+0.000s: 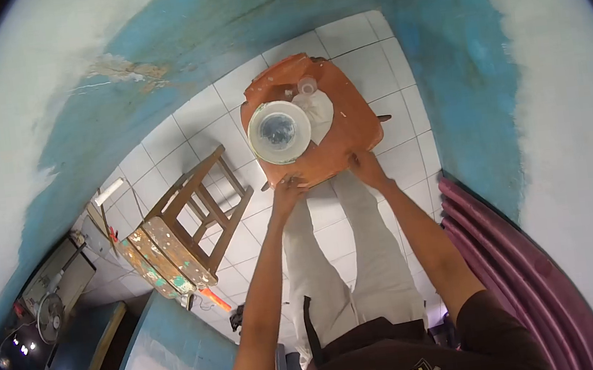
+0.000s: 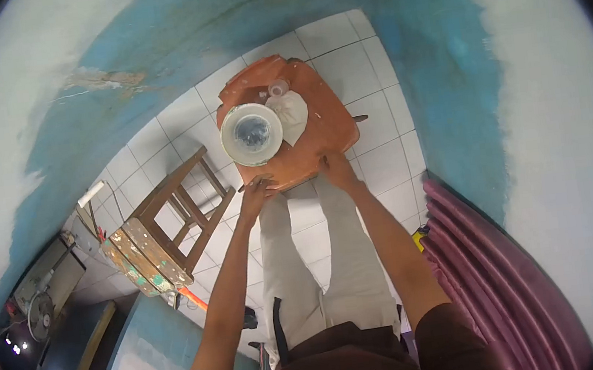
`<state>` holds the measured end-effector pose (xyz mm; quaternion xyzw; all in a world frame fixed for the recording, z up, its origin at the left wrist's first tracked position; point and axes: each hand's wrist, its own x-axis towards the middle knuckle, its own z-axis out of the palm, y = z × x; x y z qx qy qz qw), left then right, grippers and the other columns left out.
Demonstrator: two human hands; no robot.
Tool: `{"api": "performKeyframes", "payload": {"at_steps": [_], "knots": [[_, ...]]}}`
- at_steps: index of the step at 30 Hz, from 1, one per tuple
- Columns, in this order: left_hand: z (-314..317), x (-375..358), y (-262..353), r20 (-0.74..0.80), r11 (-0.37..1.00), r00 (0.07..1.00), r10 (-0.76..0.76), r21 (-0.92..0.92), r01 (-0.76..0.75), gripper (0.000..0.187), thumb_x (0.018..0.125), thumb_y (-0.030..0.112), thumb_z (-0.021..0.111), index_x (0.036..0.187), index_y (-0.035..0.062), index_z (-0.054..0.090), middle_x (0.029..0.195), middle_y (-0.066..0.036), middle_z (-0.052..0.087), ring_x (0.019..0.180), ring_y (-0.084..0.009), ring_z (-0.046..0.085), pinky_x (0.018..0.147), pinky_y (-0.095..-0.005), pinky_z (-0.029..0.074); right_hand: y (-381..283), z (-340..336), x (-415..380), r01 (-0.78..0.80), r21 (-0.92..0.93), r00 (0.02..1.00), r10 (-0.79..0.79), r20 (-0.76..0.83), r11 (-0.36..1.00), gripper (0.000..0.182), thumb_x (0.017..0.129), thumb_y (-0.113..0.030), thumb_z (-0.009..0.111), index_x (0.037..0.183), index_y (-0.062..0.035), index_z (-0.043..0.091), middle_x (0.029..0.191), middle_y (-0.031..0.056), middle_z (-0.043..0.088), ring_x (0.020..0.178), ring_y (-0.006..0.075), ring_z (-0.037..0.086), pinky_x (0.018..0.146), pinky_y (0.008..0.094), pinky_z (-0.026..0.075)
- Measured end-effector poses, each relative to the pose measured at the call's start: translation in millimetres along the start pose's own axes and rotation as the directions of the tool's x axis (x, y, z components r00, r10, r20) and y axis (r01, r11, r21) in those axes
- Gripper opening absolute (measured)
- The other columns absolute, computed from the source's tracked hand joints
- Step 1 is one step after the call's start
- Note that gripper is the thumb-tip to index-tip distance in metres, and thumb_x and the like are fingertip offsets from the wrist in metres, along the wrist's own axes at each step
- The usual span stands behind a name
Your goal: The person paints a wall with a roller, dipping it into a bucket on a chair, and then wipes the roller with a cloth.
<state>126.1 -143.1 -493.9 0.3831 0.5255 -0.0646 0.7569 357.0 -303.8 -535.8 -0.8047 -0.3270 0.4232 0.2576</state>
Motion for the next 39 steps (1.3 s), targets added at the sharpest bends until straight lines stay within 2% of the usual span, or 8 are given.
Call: {"api": "performKeyframes", "payload": {"at_steps": [4, 5, 13, 15, 23, 26, 28, 39], "knots": [[31.1, 34.8, -17.3, -0.054, 0.998, 0.999, 0.005, -0.068, -0.009, 0.036, 0.108, 0.025, 0.047, 0.133, 0.0011, 0.057, 0.107, -0.01, 0.073, 0.088, -0.0163, 0.071, 0.077, -0.0284, 0.056, -0.2, -7.9, 67.7, 0.137, 0.044, 0.99, -0.135, -0.046, 0.99, 0.027, 0.094, -0.007, 0.056, 0.12, -0.0024, 0.063, 0.092, 0.0223, 0.069, 0.089, 0.0393, 0.069, 0.077, 0.0453, 0.053], [38.3, 37.9, -14.4, -0.036, 0.998, 0.998, -0.046, -0.044, 0.045, 0.038, 0.108, 0.029, 0.046, 0.134, 0.0035, 0.057, 0.116, -0.011, 0.07, 0.098, -0.0187, 0.069, 0.088, -0.032, 0.055, 0.1, -9.3, 81.0, 0.138, 0.006, 0.988, -0.138, -0.069, 0.99, 0.027, 0.094, -0.007, 0.055, 0.12, -0.0031, 0.063, 0.091, 0.0215, 0.069, 0.088, 0.0395, 0.068, 0.077, 0.0463, 0.053], [84.2, 102.4, -25.5, -0.014, 0.987, 0.995, -0.098, -0.132, 0.095, 0.037, 0.109, 0.03, 0.044, 0.13, 0.0036, 0.058, 0.11, -0.012, 0.071, 0.095, -0.0202, 0.071, 0.086, -0.0323, 0.057, -1.5, 7.1, 154.7, 0.335, -0.119, 0.942, -0.337, 0.005, 0.935, 0.033, 0.094, -0.01, 0.059, 0.127, -0.0133, 0.059, 0.1, 0.0154, 0.068, 0.089, 0.0362, 0.068, 0.074, 0.0465, 0.056], [91.6, 115.1, -24.0, -0.042, 0.975, 0.994, -0.1, -0.205, 0.09, 0.031, 0.107, 0.024, 0.045, 0.121, 0.0011, 0.06, 0.097, -0.011, 0.072, 0.081, -0.016, 0.069, 0.07, -0.0275, 0.056, -9.8, 8.0, 169.1, 0.363, -0.152, 0.931, -0.364, 0.024, 0.919, 0.035, 0.093, -0.012, 0.061, 0.127, -0.0148, 0.059, 0.101, 0.0143, 0.068, 0.09, 0.0356, 0.068, 0.074, 0.046, 0.057], [95.9, 135.2, -30.5, -0.025, 0.971, 0.998, -0.05, -0.236, 0.042, 0.026, 0.108, 0.02, 0.045, 0.118, 0.0014, 0.06, 0.093, -0.009, 0.069, 0.078, -0.0153, 0.067, 0.071, -0.0263, 0.056, -13.7, 24.5, 202.1, 0.5, -0.319, 0.863, -0.43, 0.266, 0.805, 0.043, 0.089, -0.011, 0.063, 0.13, -0.0213, 0.061, 0.106, 0.0114, 0.071, 0.084, 0.03, 0.072, 0.071, 0.0415, 0.059], [93.7, 132.8, -45.6, -0.013, 0.969, 0.997, -0.072, -0.236, 0.067, 0.027, 0.108, 0.021, 0.045, 0.118, 0.0013, 0.061, 0.094, -0.008, 0.07, 0.079, -0.0146, 0.067, 0.072, -0.0252, 0.055, 1.9, 35.2, 209.6, 0.552, -0.279, 0.834, -0.511, 0.211, 0.786, 0.041, 0.087, -0.009, 0.063, 0.126, -0.0207, 0.064, 0.105, 0.0106, 0.071, 0.084, 0.029, 0.072, 0.069, 0.0398, 0.06], [86.2, 131.5, -57.1, 0.054, 0.994, 0.995, -0.085, -0.07, 0.089, 0.031, 0.109, 0.025, 0.041, 0.124, 0.0063, 0.06, 0.111, -0.007, 0.069, 0.093, -0.017, 0.069, 0.083, -0.0311, 0.056, 10.5, 35.9, 212.1, 0.545, -0.273, 0.838, -0.507, 0.201, 0.793, 0.037, 0.088, -0.01, 0.064, 0.123, -0.0192, 0.066, 0.103, 0.0107, 0.07, 0.083, 0.0293, 0.072, 0.07, 0.0397, 0.06], [63.6, 115.9, -61.5, 0.068, 0.994, 0.995, -0.078, -0.073, 0.083, 0.028, 0.109, 0.022, 0.042, 0.124, 0.006, 0.059, 0.105, -0.006, 0.07, 0.089, -0.0147, 0.068, 0.079, -0.029, 0.053, 11.6, 27.6, 174.7, 0.415, -0.008, 0.909, -0.415, -0.027, 0.91, 0.018, 0.093, -0.013, 0.066, 0.11, -0.0126, 0.072, 0.095, 0.0118, 0.066, 0.085, 0.0333, 0.067, 0.075, 0.0422, 0.056]]}}
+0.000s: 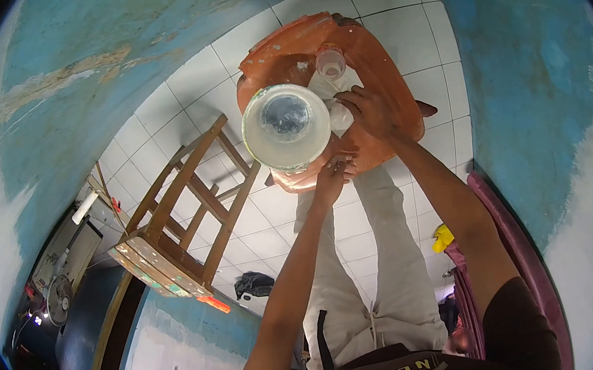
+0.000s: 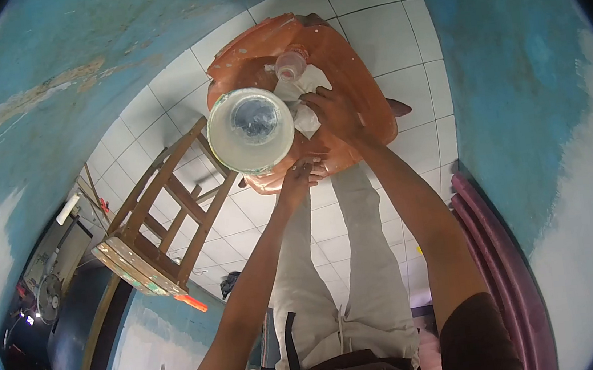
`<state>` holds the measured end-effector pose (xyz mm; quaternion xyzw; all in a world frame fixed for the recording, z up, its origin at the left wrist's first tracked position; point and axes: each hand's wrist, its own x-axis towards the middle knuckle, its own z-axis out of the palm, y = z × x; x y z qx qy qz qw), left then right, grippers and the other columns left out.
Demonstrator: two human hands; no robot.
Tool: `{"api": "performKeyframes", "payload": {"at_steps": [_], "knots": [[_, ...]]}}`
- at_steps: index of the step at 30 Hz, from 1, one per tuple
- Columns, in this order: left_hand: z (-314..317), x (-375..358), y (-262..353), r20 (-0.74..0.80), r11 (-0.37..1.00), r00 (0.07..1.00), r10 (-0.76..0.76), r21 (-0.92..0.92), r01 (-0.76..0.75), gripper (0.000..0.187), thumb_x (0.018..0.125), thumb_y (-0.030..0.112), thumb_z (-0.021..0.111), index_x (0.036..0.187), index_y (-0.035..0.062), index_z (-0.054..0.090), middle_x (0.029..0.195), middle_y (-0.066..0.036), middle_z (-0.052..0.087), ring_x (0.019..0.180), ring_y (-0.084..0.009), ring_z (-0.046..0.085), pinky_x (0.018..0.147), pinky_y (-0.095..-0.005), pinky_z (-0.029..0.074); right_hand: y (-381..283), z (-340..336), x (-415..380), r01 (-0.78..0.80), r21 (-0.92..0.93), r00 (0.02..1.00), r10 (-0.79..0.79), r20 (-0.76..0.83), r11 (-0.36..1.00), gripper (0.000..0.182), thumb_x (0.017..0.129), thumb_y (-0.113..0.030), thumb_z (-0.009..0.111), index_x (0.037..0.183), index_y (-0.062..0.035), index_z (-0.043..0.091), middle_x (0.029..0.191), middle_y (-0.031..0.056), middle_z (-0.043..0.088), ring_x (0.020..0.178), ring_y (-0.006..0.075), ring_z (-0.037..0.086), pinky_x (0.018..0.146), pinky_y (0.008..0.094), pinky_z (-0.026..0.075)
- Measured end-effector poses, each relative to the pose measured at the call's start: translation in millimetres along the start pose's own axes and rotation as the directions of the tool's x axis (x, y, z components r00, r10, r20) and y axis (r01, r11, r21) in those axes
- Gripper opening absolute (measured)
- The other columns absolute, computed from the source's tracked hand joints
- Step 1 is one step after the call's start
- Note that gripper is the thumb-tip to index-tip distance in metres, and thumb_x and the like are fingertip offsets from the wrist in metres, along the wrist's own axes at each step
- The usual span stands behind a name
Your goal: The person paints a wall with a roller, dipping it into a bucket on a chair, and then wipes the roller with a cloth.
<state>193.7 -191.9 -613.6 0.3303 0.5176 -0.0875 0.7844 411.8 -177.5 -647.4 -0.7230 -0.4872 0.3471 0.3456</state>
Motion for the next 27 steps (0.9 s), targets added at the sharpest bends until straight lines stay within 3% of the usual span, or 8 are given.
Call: {"api": "performKeyframes", "payload": {"at_steps": [1, 7, 9, 11, 14, 17, 20, 27], "knots": [[0.7, 0.6, -2.1, -0.029, 1.0, 1.0, 0.01, -0.023, -0.011, 0.025, 0.108, 0.017, 0.043, 0.12, 0.0044, 0.061, 0.098, -0.006, 0.071, 0.081, -0.0124, 0.067, 0.072, -0.0261, 0.053, -3.7, -1.5, -3.7, -0.025, -0.005, 1.0, 0.025, -0.014, 1.0, 0.018, 0.093, -0.013, 0.066, 0.11, -0.012, 0.072, 0.095, 0.0118, 0.066, 0.085, 0.033, 0.067, 0.075, 0.0419, 0.055], [6.7, 4.9, 5.3, -0.007, 0.996, 0.999, 0.052, -0.078, -0.053, 0.024, 0.108, 0.015, 0.043, 0.12, 0.003, 0.06, 0.095, -0.006, 0.068, 0.078, -0.0129, 0.065, 0.069, -0.0251, 0.053, -13.7, -6.1, -13.7, -0.13, 0.003, 0.991, 0.13, -0.044, 0.991, 0.02, 0.093, -0.013, 0.066, 0.112, -0.0098, 0.07, 0.092, 0.0111, 0.066, 0.078, 0.0303, 0.067, 0.071, 0.0417, 0.055], [2.3, 8.8, 10.2, 0.012, 0.995, 0.998, 0.054, -0.089, -0.053, 0.026, 0.108, 0.017, 0.043, 0.123, 0.0041, 0.06, 0.101, -0.007, 0.068, 0.084, -0.0159, 0.068, 0.076, -0.0282, 0.055, -22.4, -9.2, -14.5, -0.193, 0.036, 0.98, 0.195, -0.036, 0.98, 0.021, 0.093, -0.015, 0.067, 0.114, -0.0092, 0.07, 0.089, 0.0111, 0.067, 0.075, 0.0284, 0.068, 0.07, 0.0415, 0.055], [0.4, 11.9, 15.4, 0.043, 0.995, 0.998, 0.056, -0.088, -0.052, 0.027, 0.107, 0.019, 0.043, 0.125, 0.0051, 0.059, 0.106, -0.008, 0.068, 0.09, -0.0188, 0.07, 0.082, -0.0313, 0.058, -31.6, -7.9, -13.4, -0.397, 0.149, 0.898, 0.416, -0.142, 0.906, 0.022, 0.093, -0.021, 0.07, 0.108, -0.0048, 0.072, 0.079, 0.0115, 0.07, 0.067, 0.0238, 0.068, 0.067, 0.0395, 0.054], [2.7, 8.5, 21.8, 0.008, 0.994, 0.995, 0.103, -0.041, -0.103, 0.027, 0.107, 0.018, 0.044, 0.124, 0.0046, 0.06, 0.104, -0.008, 0.068, 0.088, -0.0177, 0.07, 0.079, -0.0299, 0.058, -14.8, 24.8, -16.5, -0.441, 0.234, 0.816, 0.496, -0.298, 0.866, 0.029, 0.091, -0.027, 0.073, 0.097, 0.001, 0.074, 0.073, 0.0126, 0.071, 0.065, 0.0213, 0.068, 0.065, 0.0371, 0.053], [-1.1, 7.5, 19.1, 0.036, 0.999, 0.998, 0.044, 0.0, -0.044, 0.027, 0.107, 0.018, 0.045, 0.124, 0.0042, 0.06, 0.106, -0.009, 0.068, 0.088, -0.0173, 0.069, 0.08, -0.03, 0.058, -34.6, 34.2, -2.8, -0.459, 0.359, 0.751, 0.571, -0.331, 0.812, 0.032, 0.09, -0.028, 0.075, 0.088, 0.0038, 0.074, 0.074, 0.013, 0.072, 0.065, 0.0224, 0.068, 0.064, 0.0369, 0.053], [-4.7, 4.2, 10.0, 0.007, 0.999, 0.999, 0.047, -0.02, -0.047, 0.024, 0.105, 0.012, 0.047, 0.123, 0.0009, 0.058, 0.102, -0.011, 0.067, 0.082, -0.0176, 0.069, 0.073, -0.0283, 0.057, -39.9, 46.5, 9.1, -0.541, 0.334, 0.696, 0.634, -0.338, 0.772, 0.031, 0.09, -0.027, 0.074, 0.089, 0.0039, 0.074, 0.073, 0.0134, 0.072, 0.065, 0.0255, 0.068, 0.066, 0.0377, 0.053], [-21.5, -2.4, -0.1, 0.021, 0.998, 0.998, 0.061, 0.015, -0.062, 0.03, 0.107, 0.019, 0.045, 0.131, 0.0042, 0.056, 0.111, -0.01, 0.066, 0.091, -0.0191, 0.068, 0.083, -0.0325, 0.058, -31.6, 61.4, 12.9, -0.511, 0.401, 0.653, 0.647, -0.394, 0.76, 0.021, 0.089, -0.016, 0.073, 0.094, 0.0041, 0.071, 0.083, 0.0179, 0.071, 0.074, 0.0298, 0.068, 0.071, 0.0386, 0.053]]}}
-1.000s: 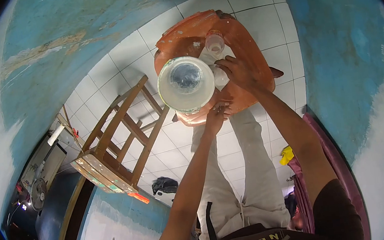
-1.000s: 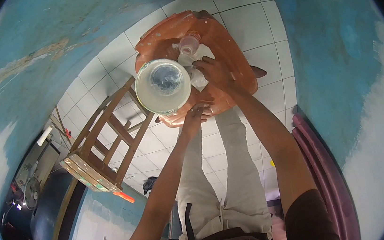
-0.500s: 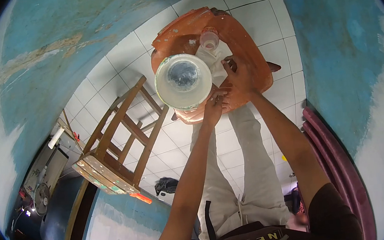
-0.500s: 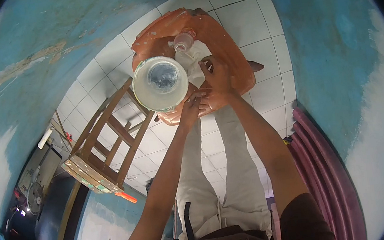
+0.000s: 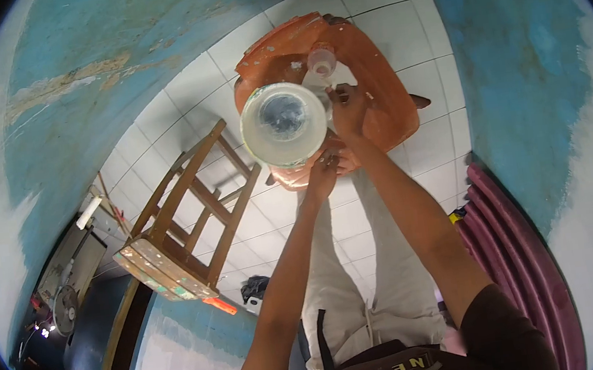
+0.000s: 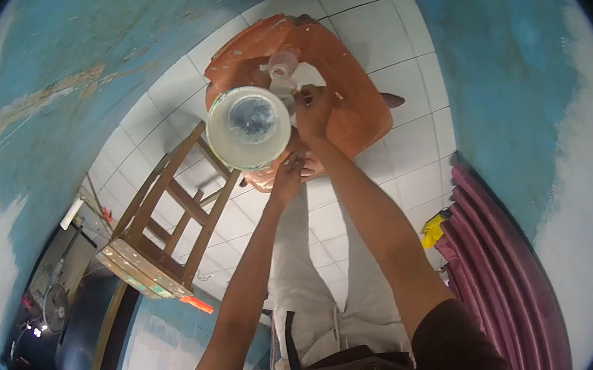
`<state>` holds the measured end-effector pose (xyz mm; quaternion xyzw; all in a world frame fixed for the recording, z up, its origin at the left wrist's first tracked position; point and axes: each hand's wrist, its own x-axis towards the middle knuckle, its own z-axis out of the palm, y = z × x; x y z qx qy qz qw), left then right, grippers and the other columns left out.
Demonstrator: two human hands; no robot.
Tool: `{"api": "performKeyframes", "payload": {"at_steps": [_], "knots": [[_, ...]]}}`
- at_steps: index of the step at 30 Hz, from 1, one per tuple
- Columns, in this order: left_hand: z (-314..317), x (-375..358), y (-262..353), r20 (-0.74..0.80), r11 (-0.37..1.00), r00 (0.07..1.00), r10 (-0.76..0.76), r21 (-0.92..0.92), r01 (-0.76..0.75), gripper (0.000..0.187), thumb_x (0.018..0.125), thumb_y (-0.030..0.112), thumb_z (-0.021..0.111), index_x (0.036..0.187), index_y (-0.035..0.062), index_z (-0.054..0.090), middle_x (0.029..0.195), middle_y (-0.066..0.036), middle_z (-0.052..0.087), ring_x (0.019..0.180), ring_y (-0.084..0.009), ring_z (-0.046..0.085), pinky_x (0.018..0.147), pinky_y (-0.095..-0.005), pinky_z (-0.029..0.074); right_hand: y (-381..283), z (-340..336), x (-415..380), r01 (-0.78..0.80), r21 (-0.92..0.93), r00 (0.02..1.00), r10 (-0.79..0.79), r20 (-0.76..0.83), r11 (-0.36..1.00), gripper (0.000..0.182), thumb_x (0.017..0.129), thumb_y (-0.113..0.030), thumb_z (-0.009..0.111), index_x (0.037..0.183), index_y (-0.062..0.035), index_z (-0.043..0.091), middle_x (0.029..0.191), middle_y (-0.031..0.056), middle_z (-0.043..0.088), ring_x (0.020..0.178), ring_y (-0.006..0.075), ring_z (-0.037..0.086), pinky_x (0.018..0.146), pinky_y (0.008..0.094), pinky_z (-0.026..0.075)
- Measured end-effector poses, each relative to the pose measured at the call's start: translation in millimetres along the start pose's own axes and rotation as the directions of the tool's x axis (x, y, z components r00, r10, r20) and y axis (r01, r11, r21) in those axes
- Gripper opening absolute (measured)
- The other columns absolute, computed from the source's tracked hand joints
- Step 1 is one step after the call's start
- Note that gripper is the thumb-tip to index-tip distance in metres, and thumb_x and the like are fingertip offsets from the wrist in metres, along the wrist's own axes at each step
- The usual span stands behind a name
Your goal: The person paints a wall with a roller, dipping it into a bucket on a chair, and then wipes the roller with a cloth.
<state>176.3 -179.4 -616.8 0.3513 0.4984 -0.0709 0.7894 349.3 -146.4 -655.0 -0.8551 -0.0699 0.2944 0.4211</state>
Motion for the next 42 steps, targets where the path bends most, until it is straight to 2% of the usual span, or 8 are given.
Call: {"api": "performKeyframes", "payload": {"at_steps": [2, 12, 17, 21, 25, 30, 36, 42], "knots": [[4.3, -1.7, -2.8, 0.038, 1.0, 0.999, 0.015, -0.026, -0.014, 0.03, 0.108, 0.019, 0.044, 0.132, 0.0044, 0.054, 0.112, -0.011, 0.066, 0.092, -0.0193, 0.068, 0.084, -0.0341, 0.058, -6.5, -7.8, -19.3, 0.19, 0.007, 0.979, -0.189, -0.082, 0.982, 0.018, 0.091, -0.012, 0.072, 0.096, 0.0038, 0.066, 0.088, 0.0185, 0.069, 0.079, 0.0298, 0.068, 0.072, 0.0388, 0.053], [21.6, -30.1, 34.9, 0.004, 0.988, 0.999, 0.033, 0.152, -0.034, 0.029, 0.108, 0.02, 0.045, 0.13, 0.0039, 0.055, 0.105, -0.011, 0.069, 0.09, -0.0178, 0.068, 0.081, -0.0329, 0.057, -25.9, -87.0, -63.5, 0.082, 0.165, 0.996, -0.087, 0.023, 0.983, 0.016, 0.098, -0.007, 0.061, 0.092, 0.0023, 0.049, 0.079, 0.0146, 0.058, 0.073, 0.0238, 0.061, 0.065, 0.0372, 0.046], [46.4, -32.5, 73.6, -0.018, 0.815, 0.892, 0.452, 0.416, -0.404, 0.033, 0.102, 0.004, 0.048, 0.134, 0.0022, 0.051, 0.117, -0.019, 0.062, 0.104, -0.0267, 0.063, 0.084, -0.0361, 0.054, -22.6, -102.1, -81.3, 0.087, 0.139, 0.996, -0.085, -0.023, 0.986, 0.014, 0.099, -0.006, 0.059, 0.094, 0.0032, 0.05, 0.079, 0.0171, 0.059, 0.074, 0.029, 0.061, 0.069, 0.0404, 0.047], [47.8, 2.0, 47.1, -0.07, 0.794, 0.849, 0.524, 0.401, -0.456, 0.053, 0.096, -0.001, 0.041, 0.149, -0.0005, 0.035, 0.14, -0.022, 0.046, 0.126, -0.0316, 0.049, 0.107, -0.0399, 0.042, -24.0, -110.7, -98.2, 0.251, -0.03, 0.967, -0.252, -0.039, 0.968, 0.01, 0.097, -0.003, 0.061, 0.099, 0.0045, 0.055, 0.08, 0.0176, 0.064, 0.071, 0.026, 0.063, 0.067, 0.0387, 0.049], [85.6, -22.3, 65.7, -0.326, 0.927, 0.884, 0.336, -0.055, -0.372, 0.047, 0.103, 0.014, 0.045, 0.149, 0.0023, 0.037, 0.14, -0.015, 0.047, 0.126, -0.0271, 0.049, 0.109, -0.0393, 0.04, -57.4, -145.6, -118.2, 0.295, 0.027, 0.954, -0.293, -0.062, 0.955, 0.009, 0.095, -0.002, 0.062, 0.099, 0.0038, 0.055, 0.079, 0.0216, 0.066, 0.069, 0.0341, 0.063, 0.067, 0.0419, 0.05], [93.5, -45.6, 77.4, -0.438, 0.894, 0.81, 0.389, -0.031, -0.446, 0.048, 0.109, 0.028, 0.046, 0.151, 0.006, 0.038, 0.142, -0.013, 0.047, 0.13, -0.0256, 0.047, 0.109, -0.0396, 0.04, -96.9, -205.7, -152.3, 0.305, 0.0, 0.946, -0.303, 0.116, 0.952, 0.011, 0.095, 0.003, 0.059, 0.099, 0.0011, 0.049, 0.085, 0.0223, 0.062, 0.078, 0.0429, 0.063, 0.069, 0.0422, 0.05], [91.3, -93.6, 141.7, -0.108, 0.771, 0.796, 0.595, 0.355, -0.528, 0.049, 0.107, 0.038, 0.047, 0.15, 0.0137, 0.047, 0.158, -0.013, 0.028, 0.149, -0.0282, 0.028, 0.117, -0.0481, 0.033, -139.9, -250.4, -185.1, 0.413, 0.024, 0.877, -0.404, 0.258, 0.911, 0.016, 0.091, 0.009, 0.061, 0.098, 0.0008, 0.049, 0.089, 0.0218, 0.063, 0.078, 0.0403, 0.064, 0.072, 0.0393, 0.052], [78.9, -141.2, 186.4, 0.195, 0.829, 0.865, 0.463, 0.249, -0.5, 0.044, 0.107, 0.034, 0.047, 0.136, 0.005, 0.061, 0.124, -0.012, 0.064, 0.115, -0.0198, 0.058, 0.099, -0.0298, 0.045, -194.0, -277.0, -217.2, 0.536, 0.077, 0.781, -0.529, 0.331, 0.841, 0.015, 0.093, 0.005, 0.062, 0.097, -0.0002, 0.049, 0.085, 0.0182, 0.06, 0.071, 0.0328, 0.06, 0.066, 0.0336, 0.049]]}}
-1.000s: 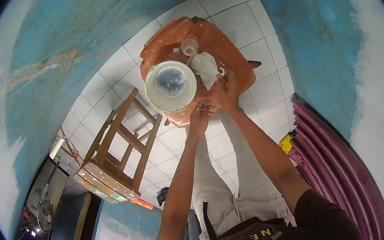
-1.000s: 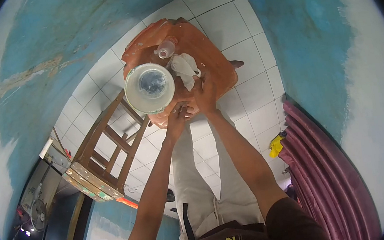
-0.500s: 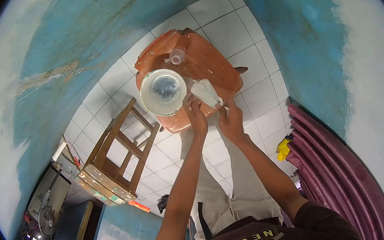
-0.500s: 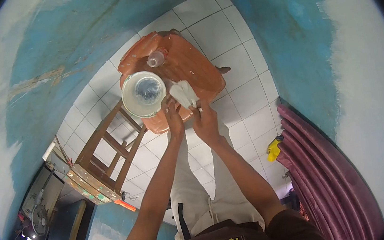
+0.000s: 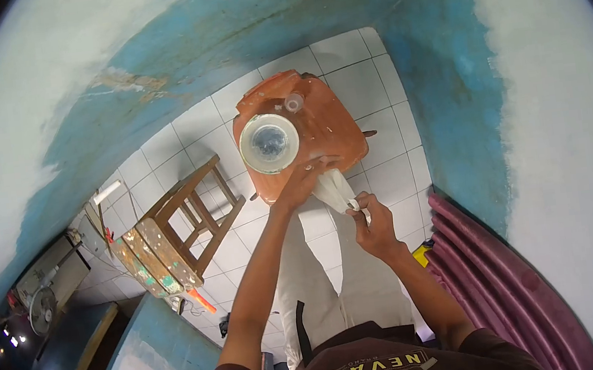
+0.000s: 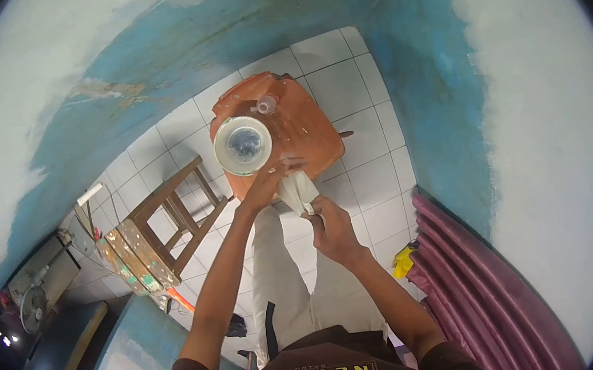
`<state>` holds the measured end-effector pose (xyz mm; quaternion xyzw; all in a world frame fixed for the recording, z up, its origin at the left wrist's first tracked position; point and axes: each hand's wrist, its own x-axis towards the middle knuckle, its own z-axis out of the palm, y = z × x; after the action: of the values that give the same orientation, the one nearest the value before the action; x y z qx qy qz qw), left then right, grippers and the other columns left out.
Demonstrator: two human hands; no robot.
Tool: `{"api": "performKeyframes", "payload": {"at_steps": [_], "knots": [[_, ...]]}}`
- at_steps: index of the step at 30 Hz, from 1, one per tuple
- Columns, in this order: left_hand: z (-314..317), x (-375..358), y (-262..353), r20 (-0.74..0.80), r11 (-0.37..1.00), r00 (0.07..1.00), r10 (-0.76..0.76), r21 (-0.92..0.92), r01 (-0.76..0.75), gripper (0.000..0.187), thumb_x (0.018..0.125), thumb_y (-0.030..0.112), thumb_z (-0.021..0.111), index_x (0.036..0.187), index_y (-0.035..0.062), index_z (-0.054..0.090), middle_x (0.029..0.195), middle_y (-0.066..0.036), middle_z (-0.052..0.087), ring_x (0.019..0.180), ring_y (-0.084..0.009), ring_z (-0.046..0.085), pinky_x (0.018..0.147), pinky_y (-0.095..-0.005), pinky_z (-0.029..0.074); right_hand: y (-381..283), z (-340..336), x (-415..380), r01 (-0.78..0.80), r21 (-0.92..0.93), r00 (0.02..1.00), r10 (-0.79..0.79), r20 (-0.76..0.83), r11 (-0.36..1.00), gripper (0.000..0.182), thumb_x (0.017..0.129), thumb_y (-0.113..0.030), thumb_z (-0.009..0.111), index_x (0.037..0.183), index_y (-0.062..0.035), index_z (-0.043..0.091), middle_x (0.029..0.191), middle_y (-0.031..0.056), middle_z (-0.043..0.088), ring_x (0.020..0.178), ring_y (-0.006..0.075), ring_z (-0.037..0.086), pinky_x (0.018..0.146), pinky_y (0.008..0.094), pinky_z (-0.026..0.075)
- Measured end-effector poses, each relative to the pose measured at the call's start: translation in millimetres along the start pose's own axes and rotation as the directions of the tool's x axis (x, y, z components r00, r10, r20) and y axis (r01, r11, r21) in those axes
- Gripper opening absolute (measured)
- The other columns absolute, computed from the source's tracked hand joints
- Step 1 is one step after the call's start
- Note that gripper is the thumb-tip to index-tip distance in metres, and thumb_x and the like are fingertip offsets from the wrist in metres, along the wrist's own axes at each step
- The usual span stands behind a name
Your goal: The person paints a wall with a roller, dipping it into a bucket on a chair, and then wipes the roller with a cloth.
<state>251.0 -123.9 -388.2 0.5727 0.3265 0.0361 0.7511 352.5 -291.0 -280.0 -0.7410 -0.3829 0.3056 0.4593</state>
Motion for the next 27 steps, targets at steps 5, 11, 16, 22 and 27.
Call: {"api": "performKeyframes", "payload": {"at_steps": [5, 11, 16, 22, 27], "knots": [[-14.1, -24.7, -4.0, 0.319, 0.914, 0.904, -0.285, -0.194, 0.357, 0.049, 0.104, 0.039, 0.05, 0.137, 0.0041, 0.059, 0.123, -0.006, 0.065, 0.106, -0.0152, 0.062, 0.095, -0.0308, 0.048, -38.3, 16.9, 14.7, -0.021, 0.088, 0.999, 0.024, -0.035, 0.996, 0.014, 0.097, -0.001, 0.065, 0.096, 0.0009, 0.051, 0.084, 0.0093, 0.059, 0.072, 0.0122, 0.053, 0.067, 0.0257, 0.046], [-25.6, -76.4, -31.2, 0.414, 0.653, 0.848, -0.332, -0.547, 0.523, 0.044, 0.102, 0.04, 0.055, 0.132, 0.0089, 0.057, 0.123, -0.005, 0.063, 0.11, -0.0171, 0.063, 0.097, -0.0353, 0.053, -52.4, 63.8, 18.4, -0.18, 0.246, 0.984, 0.177, 0.034, 0.952, 0.013, 0.1, -0.004, 0.063, 0.097, 0.0, 0.05, 0.09, 0.002, 0.054, 0.075, 0.005, 0.048, 0.066, 0.0222, 0.044], [-53.3, -106.9, -38.8, 0.613, 0.554, 0.707, -0.353, -0.473, 0.686, 0.045, 0.1, 0.041, 0.058, 0.133, 0.0107, 0.056, 0.123, -0.005, 0.062, 0.11, -0.016, 0.063, 0.098, -0.0337, 0.052, -89.0, 93.3, -2.9, -0.196, 0.181, 0.977, 0.176, 0.119, 0.964, 0.015, 0.1, -0.004, 0.063, 0.096, -0.0001, 0.049, 0.089, 0.0012, 0.052, 0.075, 0.0042, 0.048, 0.066, 0.0197, 0.043], [-65.7, -158.5, -65.6, 0.568, 0.534, 0.791, -0.228, -0.607, 0.589, 0.049, 0.102, 0.051, 0.055, 0.124, 0.0083, 0.061, 0.117, -0.002, 0.066, 0.1, -0.011, 0.066, 0.086, -0.0291, 0.058, -120.6, 139.3, -17.2, -0.282, 0.224, 0.959, 0.265, 0.102, 0.933, 0.012, 0.102, -0.009, 0.062, 0.099, 0.0002, 0.054, 0.085, 0.0009, 0.056, 0.078, 0.0056, 0.052, 0.072, 0.0222, 0.045], [-43.3, -188.3, -100.0, 0.532, 0.337, 0.824, -0.195, -0.753, 0.566, 0.054, 0.1, 0.047, 0.059, 0.138, 0.008, 0.052, 0.13, -0.01, 0.062, 0.116, -0.0192, 0.064, 0.101, -0.037, 0.055, -134.1, 155.9, -6.1, -0.335, 0.209, 0.942, 0.32, 0.103, 0.919, 0.018, 0.105, -0.017, 0.058, 0.103, 0.0009, 0.057, 0.093, 0.0065, 0.068, 0.082, 0.0087, 0.059, 0.077, 0.0252, 0.048]]}}
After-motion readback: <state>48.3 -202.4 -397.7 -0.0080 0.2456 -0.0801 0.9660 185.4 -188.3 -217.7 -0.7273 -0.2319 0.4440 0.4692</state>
